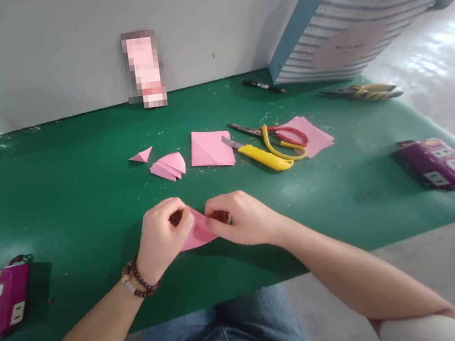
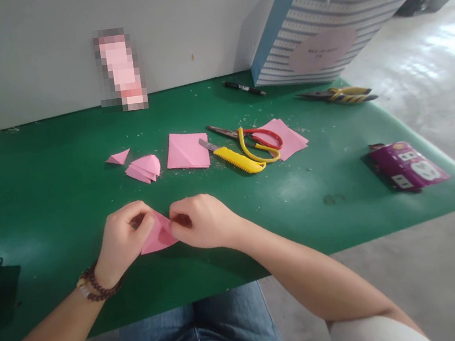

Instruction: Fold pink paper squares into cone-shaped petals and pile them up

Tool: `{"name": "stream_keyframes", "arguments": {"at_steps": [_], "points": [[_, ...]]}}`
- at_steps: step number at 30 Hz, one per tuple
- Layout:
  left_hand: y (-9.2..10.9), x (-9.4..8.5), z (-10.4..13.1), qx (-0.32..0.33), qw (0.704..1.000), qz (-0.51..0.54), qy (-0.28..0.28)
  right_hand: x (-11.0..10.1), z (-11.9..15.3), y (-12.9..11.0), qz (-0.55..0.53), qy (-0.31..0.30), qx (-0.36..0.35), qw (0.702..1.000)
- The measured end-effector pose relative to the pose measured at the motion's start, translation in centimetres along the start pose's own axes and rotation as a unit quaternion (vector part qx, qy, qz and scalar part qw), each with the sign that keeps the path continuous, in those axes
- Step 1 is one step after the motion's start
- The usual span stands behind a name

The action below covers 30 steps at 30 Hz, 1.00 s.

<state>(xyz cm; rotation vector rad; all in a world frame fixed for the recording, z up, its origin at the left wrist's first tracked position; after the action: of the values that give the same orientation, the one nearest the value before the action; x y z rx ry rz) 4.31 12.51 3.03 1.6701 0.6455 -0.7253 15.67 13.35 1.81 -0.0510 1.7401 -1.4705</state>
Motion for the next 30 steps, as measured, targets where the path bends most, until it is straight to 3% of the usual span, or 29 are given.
{"name": "stream_keyframes", "arguments": {"at_steps": [6,16,22,28,30], "points": [[-0.4,1.3,0.1,-0.027,0.996,0.045,-0.070,-0.5,0.0,0.2,0.024,0.042,-0.015,0.999],[-2.0,0.9,-0.1,-0.060,0.995,0.082,-0.016,-0.9,0.2,0.3,-0.114,0.070,-0.024,0.991],[0.4,-0.5,-0.2,0.064,0.992,0.100,0.031,-0.2,-0.6,2.5,-0.335,0.043,0.021,0.941],[1.7,-1.4,0.4,0.132,0.983,0.107,0.067,0.9,-1.3,2.8,-0.388,0.015,0.032,0.921],[1.8,-1.9,0.1,0.141,0.984,0.094,0.048,0.7,-1.3,3.1,-0.393,0.021,0.052,0.918]]}}
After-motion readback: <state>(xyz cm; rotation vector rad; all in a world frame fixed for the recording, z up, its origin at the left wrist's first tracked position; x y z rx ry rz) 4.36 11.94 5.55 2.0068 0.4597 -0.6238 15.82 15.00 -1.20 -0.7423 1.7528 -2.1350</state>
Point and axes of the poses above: each hand's wrist, its own z-axis away from the middle knuckle, its own x-axis out of the palm, y = z × x, the point moved 10 cm from there along -z, towards the middle knuckle, and after that the axes turned 9 degrees about -z, right-handed, at the moved point
